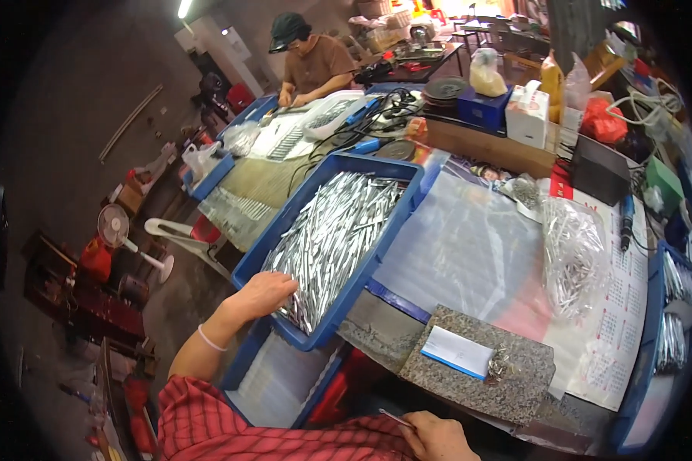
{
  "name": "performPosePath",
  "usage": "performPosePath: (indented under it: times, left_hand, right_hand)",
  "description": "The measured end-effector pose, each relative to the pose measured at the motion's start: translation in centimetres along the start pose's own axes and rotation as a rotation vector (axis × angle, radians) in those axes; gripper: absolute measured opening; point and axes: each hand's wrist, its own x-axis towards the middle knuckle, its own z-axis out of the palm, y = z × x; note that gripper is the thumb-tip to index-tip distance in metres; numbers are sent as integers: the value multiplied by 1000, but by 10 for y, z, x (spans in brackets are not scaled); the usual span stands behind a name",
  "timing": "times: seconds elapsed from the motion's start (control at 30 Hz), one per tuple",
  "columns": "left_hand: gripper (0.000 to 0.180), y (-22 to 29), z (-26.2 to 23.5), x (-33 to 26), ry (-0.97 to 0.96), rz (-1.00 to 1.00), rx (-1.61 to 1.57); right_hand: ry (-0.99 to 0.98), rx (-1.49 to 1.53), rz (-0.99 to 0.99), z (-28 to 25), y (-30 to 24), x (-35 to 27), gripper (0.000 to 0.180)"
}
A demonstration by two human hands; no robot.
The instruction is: Manually assembling small metal components onto a strip at a factory workbench.
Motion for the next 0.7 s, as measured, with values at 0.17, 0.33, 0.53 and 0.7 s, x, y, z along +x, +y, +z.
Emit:
performPosePath:
  times: [0.17, 0.33, 0.53, 0.7]
  left_hand:
    - [11, 4, -2, 1, -80, -39, -96]
    - [5, 1, -6, 10, -178, 48, -6]
    - [5, -7, -29, -4, -139, 0, 136]
    - [5, 10, -85, -32, 253, -259, 39]
  right_hand:
    - [-66, -60, -63, 6, 10, 3, 15]
    - [-95, -92, -42, 6, 16, -5, 17]
    - [-90, -103, -25, 2, 20, -14, 15]
    - [-103, -217, -119, -5, 22, -8, 12]
